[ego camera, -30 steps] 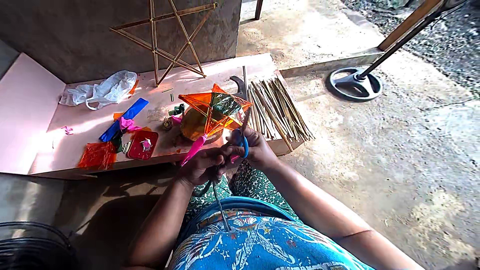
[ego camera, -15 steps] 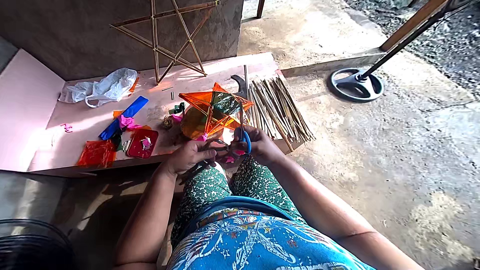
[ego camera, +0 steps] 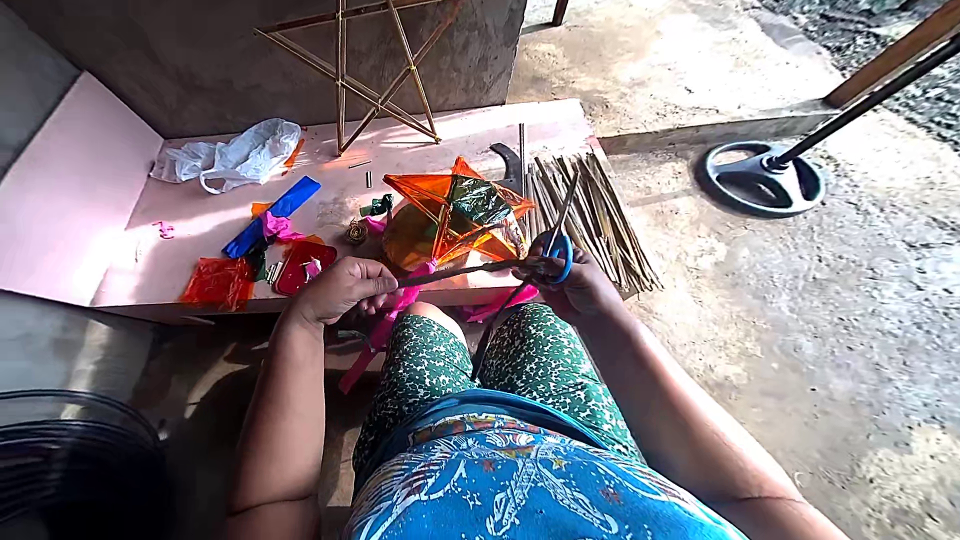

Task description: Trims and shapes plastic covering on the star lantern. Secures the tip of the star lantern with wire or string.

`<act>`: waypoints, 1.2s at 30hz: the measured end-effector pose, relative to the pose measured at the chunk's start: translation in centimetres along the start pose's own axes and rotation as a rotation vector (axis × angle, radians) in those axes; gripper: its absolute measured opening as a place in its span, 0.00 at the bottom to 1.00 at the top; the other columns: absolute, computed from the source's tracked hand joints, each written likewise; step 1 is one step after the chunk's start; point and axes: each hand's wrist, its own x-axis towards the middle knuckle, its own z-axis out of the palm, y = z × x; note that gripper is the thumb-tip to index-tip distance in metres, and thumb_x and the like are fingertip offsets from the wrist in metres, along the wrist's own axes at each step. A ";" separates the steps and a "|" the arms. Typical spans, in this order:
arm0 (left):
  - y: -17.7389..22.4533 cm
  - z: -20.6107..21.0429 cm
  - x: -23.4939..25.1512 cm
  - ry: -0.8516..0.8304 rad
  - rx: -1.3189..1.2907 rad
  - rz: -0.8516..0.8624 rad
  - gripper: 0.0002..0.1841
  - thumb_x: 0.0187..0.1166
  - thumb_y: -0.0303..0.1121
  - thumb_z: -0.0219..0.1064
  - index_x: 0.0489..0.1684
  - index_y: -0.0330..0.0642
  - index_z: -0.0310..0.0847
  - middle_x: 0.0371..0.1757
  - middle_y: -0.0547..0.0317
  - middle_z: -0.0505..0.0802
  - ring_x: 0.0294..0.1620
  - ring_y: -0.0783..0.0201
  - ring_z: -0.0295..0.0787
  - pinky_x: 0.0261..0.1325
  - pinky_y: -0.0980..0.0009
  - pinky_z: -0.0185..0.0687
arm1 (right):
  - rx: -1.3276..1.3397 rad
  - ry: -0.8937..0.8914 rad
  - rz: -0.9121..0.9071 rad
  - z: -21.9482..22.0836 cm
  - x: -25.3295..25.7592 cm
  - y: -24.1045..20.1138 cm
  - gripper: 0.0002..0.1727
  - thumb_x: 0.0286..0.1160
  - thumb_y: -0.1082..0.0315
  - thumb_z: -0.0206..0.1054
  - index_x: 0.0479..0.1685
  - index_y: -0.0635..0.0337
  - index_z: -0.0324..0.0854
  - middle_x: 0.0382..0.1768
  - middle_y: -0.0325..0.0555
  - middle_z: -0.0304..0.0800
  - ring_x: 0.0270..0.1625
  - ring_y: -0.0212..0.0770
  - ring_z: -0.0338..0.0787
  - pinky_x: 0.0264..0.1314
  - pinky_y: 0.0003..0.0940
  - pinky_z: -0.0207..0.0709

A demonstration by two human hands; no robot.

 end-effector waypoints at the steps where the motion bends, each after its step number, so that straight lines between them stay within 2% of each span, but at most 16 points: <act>1: -0.3 -0.5 -0.4 0.014 0.010 -0.016 0.12 0.82 0.24 0.59 0.30 0.43 0.87 0.23 0.71 0.89 0.20 0.81 0.79 0.26 0.85 0.76 | 0.000 0.029 -0.014 -0.8 0.0 -0.1 0.09 0.71 0.76 0.63 0.36 0.49 0.84 0.29 0.32 0.88 0.31 0.25 0.86 0.44 0.23 0.85; 3: -0.7 -1.5 -1.1 0.044 0.039 -0.059 0.11 0.82 0.23 0.60 0.32 0.41 0.87 0.22 0.71 0.88 0.21 0.80 0.80 0.28 0.84 0.78 | -0.007 0.081 -0.044 -2.8 0.0 -0.6 0.10 0.75 0.76 0.59 0.38 0.50 0.84 0.30 0.32 0.88 0.31 0.27 0.86 0.47 0.26 0.86; 6: -1.5 -3.0 -1.8 0.102 0.097 -0.141 0.09 0.83 0.22 0.63 0.34 0.38 0.88 0.23 0.69 0.87 0.21 0.79 0.79 0.29 0.83 0.77 | -0.002 0.192 -0.134 -7.4 0.0 -1.6 0.12 0.74 0.75 0.59 0.37 0.46 0.84 0.28 0.30 0.88 0.30 0.27 0.87 0.48 0.30 0.88; 9: -2.5 -4.5 -2.8 0.167 0.110 -0.188 0.09 0.83 0.21 0.62 0.35 0.36 0.87 0.23 0.68 0.86 0.21 0.78 0.79 0.29 0.83 0.77 | -0.007 0.336 -0.193 -13.0 -1.2 -2.9 0.12 0.79 0.75 0.52 0.37 0.46 0.78 0.27 0.29 0.86 0.29 0.28 0.86 0.49 0.32 0.87; 14: -3.8 -5.4 -3.4 0.174 0.083 -0.210 0.08 0.82 0.20 0.61 0.39 0.34 0.88 0.25 0.67 0.87 0.23 0.77 0.81 0.31 0.82 0.80 | -0.065 0.502 -0.219 -21.0 -5.5 -4.7 0.11 0.85 0.72 0.49 0.45 0.47 0.77 0.35 0.30 0.91 0.40 0.32 0.91 0.58 0.36 0.87; 16: -4.3 -5.5 -3.1 0.152 0.079 -0.230 0.08 0.82 0.20 0.61 0.42 0.34 0.88 0.27 0.66 0.88 0.23 0.77 0.81 0.32 0.81 0.79 | -0.133 0.593 -0.198 -23.0 -6.9 -5.2 0.09 0.88 0.72 0.50 0.50 0.49 0.74 0.37 0.30 0.90 0.42 0.31 0.91 0.57 0.35 0.87; 21: -5.3 -5.6 -2.1 0.081 0.109 -0.264 0.09 0.82 0.19 0.61 0.48 0.32 0.88 0.30 0.63 0.91 0.25 0.75 0.82 0.35 0.80 0.80 | -0.266 0.740 -0.123 -26.5 -9.8 -6.0 0.05 0.88 0.72 0.54 0.53 0.52 0.73 0.38 0.30 0.88 0.41 0.29 0.90 0.53 0.30 0.87; 23: -5.6 -5.6 -1.9 0.054 0.138 -0.298 0.09 0.82 0.19 0.62 0.50 0.32 0.88 0.31 0.61 0.92 0.26 0.73 0.84 0.36 0.78 0.82 | -0.392 0.750 -0.079 -27.9 -10.9 -5.8 0.05 0.84 0.73 0.59 0.51 0.53 0.75 0.36 0.29 0.90 0.38 0.28 0.90 0.47 0.27 0.86; 26: -6.5 -5.7 -1.5 0.005 0.179 -0.377 0.11 0.81 0.18 0.63 0.56 0.33 0.86 0.34 0.58 0.93 0.28 0.72 0.85 0.37 0.76 0.83 | -0.543 0.746 0.031 -28.8 -12.3 -4.6 0.04 0.81 0.74 0.61 0.46 0.54 0.75 0.31 0.27 0.88 0.32 0.24 0.87 0.39 0.22 0.85; 29: -8.1 -5.7 -1.2 -0.024 0.236 -0.486 0.11 0.79 0.17 0.65 0.56 0.33 0.85 0.35 0.56 0.91 0.28 0.70 0.84 0.38 0.74 0.83 | -0.636 0.802 0.144 -29.8 -13.5 -2.3 0.04 0.77 0.75 0.66 0.42 0.55 0.77 0.28 0.27 0.87 0.25 0.21 0.81 0.31 0.18 0.79; 33: -10.3 -5.4 -1.2 0.002 0.350 -0.637 0.10 0.79 0.17 0.66 0.55 0.31 0.84 0.39 0.53 0.90 0.32 0.69 0.83 0.42 0.72 0.81 | -0.666 0.877 0.268 -30.3 -14.7 0.1 0.05 0.75 0.74 0.69 0.43 0.57 0.78 0.28 0.30 0.85 0.25 0.22 0.80 0.31 0.19 0.77; 35: -11.6 -5.5 -1.4 0.001 0.370 -0.693 0.11 0.80 0.16 0.65 0.56 0.31 0.84 0.43 0.51 0.91 0.36 0.67 0.85 0.47 0.69 0.83 | -0.734 0.888 0.341 -30.3 -15.2 0.9 0.08 0.76 0.72 0.70 0.48 0.60 0.78 0.32 0.33 0.84 0.26 0.22 0.78 0.32 0.21 0.76; 36: -12.1 -5.6 -1.6 -0.023 0.369 -0.699 0.12 0.81 0.16 0.63 0.59 0.30 0.83 0.48 0.47 0.91 0.41 0.64 0.87 0.53 0.66 0.84 | -0.771 0.884 0.374 -30.1 -15.4 1.1 0.10 0.77 0.71 0.69 0.52 0.63 0.78 0.35 0.35 0.83 0.28 0.23 0.75 0.34 0.22 0.74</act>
